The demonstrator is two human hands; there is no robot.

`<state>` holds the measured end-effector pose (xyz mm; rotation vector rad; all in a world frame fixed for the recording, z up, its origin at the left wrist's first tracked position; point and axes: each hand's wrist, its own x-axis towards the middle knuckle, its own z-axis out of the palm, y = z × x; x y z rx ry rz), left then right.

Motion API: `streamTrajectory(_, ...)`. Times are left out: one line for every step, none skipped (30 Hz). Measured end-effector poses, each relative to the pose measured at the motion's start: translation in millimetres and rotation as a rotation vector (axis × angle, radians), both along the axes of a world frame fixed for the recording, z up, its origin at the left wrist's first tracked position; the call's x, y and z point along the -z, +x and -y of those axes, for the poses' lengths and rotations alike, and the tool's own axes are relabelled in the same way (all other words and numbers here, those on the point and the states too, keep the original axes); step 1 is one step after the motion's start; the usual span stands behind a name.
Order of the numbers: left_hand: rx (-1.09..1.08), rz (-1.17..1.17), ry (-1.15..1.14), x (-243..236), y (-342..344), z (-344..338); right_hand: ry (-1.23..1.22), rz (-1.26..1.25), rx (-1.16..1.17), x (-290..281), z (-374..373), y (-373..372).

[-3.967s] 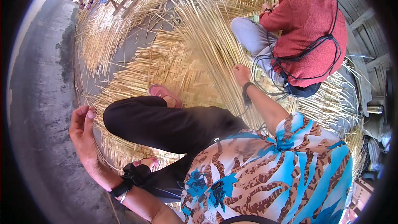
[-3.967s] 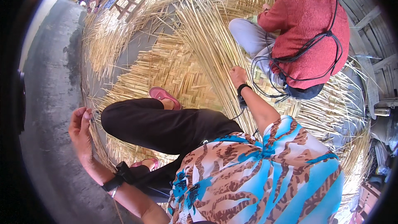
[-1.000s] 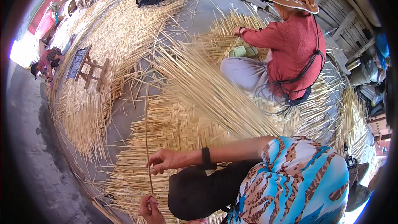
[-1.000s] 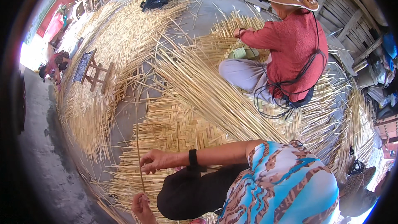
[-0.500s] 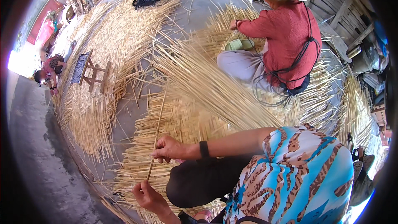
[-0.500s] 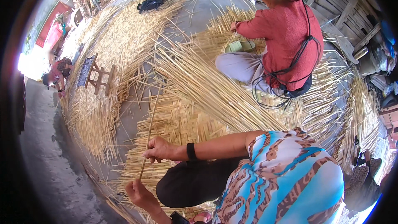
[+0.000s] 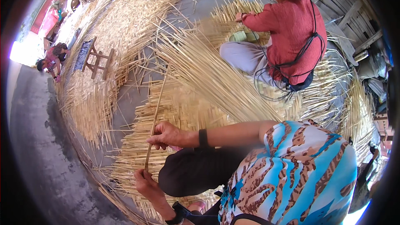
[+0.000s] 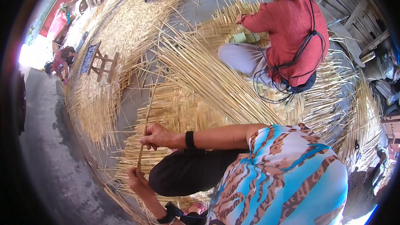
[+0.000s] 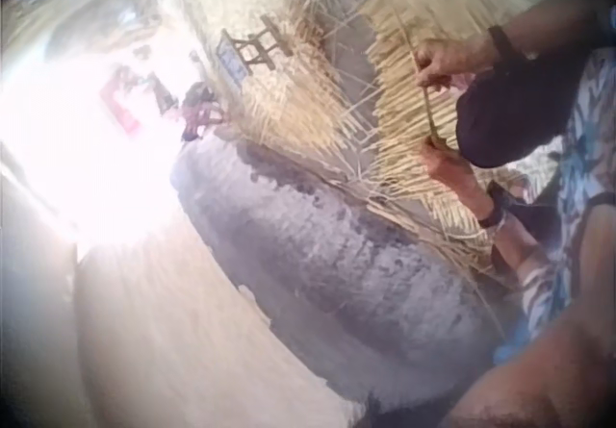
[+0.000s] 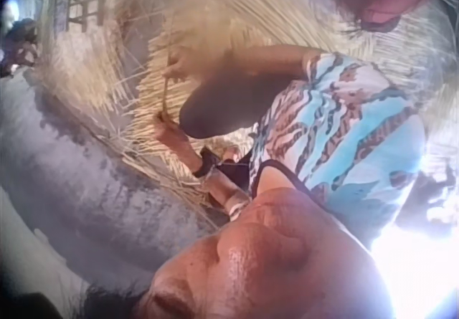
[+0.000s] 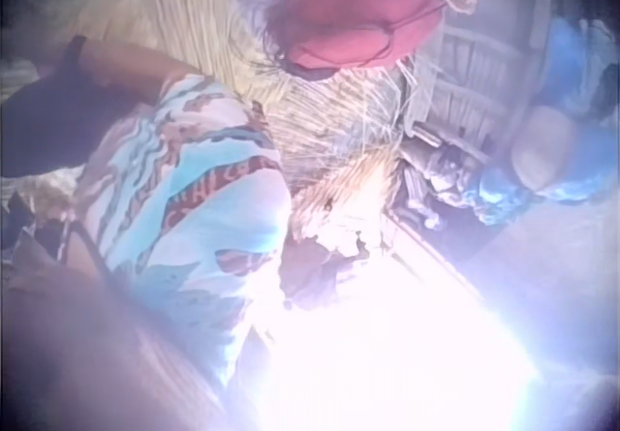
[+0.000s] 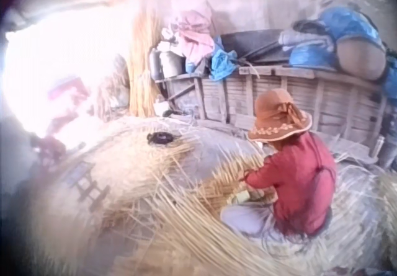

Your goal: The recorder is weaving thin bamboo strips together to create a large mat on the ground.

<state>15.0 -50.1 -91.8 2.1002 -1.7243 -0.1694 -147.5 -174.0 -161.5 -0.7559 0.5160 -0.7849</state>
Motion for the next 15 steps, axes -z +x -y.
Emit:
streamTrajectory(0.003,0.012,-0.025,-1.6,-0.2,-0.1,0.007,0.008,0.032,-3.6,0.0,1.0)
streamTrajectory(0.010,-0.024,-0.024,-2.4,0.4,-0.9,0.045,-0.049,0.048,-6.9,0.0,2.2)
streamTrajectory(0.020,-0.087,0.002,-3.9,1.3,-1.7,0.011,0.014,0.055,-11.0,0.9,3.2)
streamTrajectory(0.008,-0.061,-0.022,-5.8,4.4,-2.9,-0.078,0.040,0.071,-14.5,1.9,4.3)
streamTrajectory(-0.022,-0.297,0.046,-8.7,8.5,-3.7,-0.164,0.068,0.085,-18.4,2.7,5.3)
streamTrajectory(-0.044,-0.540,0.104,-11.0,12.3,-4.8,-0.163,0.068,0.075,-21.8,3.7,6.3)
streamTrajectory(-0.059,-0.535,0.111,-13.0,15.7,-5.3,-0.206,0.084,0.031,-24.9,5.5,7.6)
streamTrajectory(-0.054,-0.632,0.119,-14.3,18.1,-6.0,-0.257,0.094,-0.006,-27.4,6.5,9.1)
streamTrajectory(-0.054,-0.742,0.133,-15.0,19.7,-6.3,-0.253,0.099,-0.020,-28.9,7.2,10.9)
streamTrajectory(-0.020,-0.660,0.103,-15.6,20.7,-6.1,-0.301,0.050,-0.005,-29.9,7.9,13.8)
streamTrajectory(-0.015,-0.649,0.085,-15.2,20.2,-5.9,-0.350,0.002,0.009,-29.7,8.0,16.7)
streamTrajectory(-0.002,-0.451,0.007,-14.1,19.7,-5.6,-0.353,0.002,0.002,-28.3,7.9,19.8)
streamTrajectory(0.029,-0.277,-0.053,-13.1,17.6,-4.9,-0.201,-0.034,0.000,-26.4,7.7,21.8)
streamTrajectory(0.007,-0.256,-0.071,-11.4,17.4,-4.5,-0.051,-0.072,0.000,-23.3,7.3,25.2)
streamTrajectory(0.043,-0.067,-0.142,-10.8,15.7,-4.2,-0.051,-0.073,-0.005,-20.7,7.1,26.3)
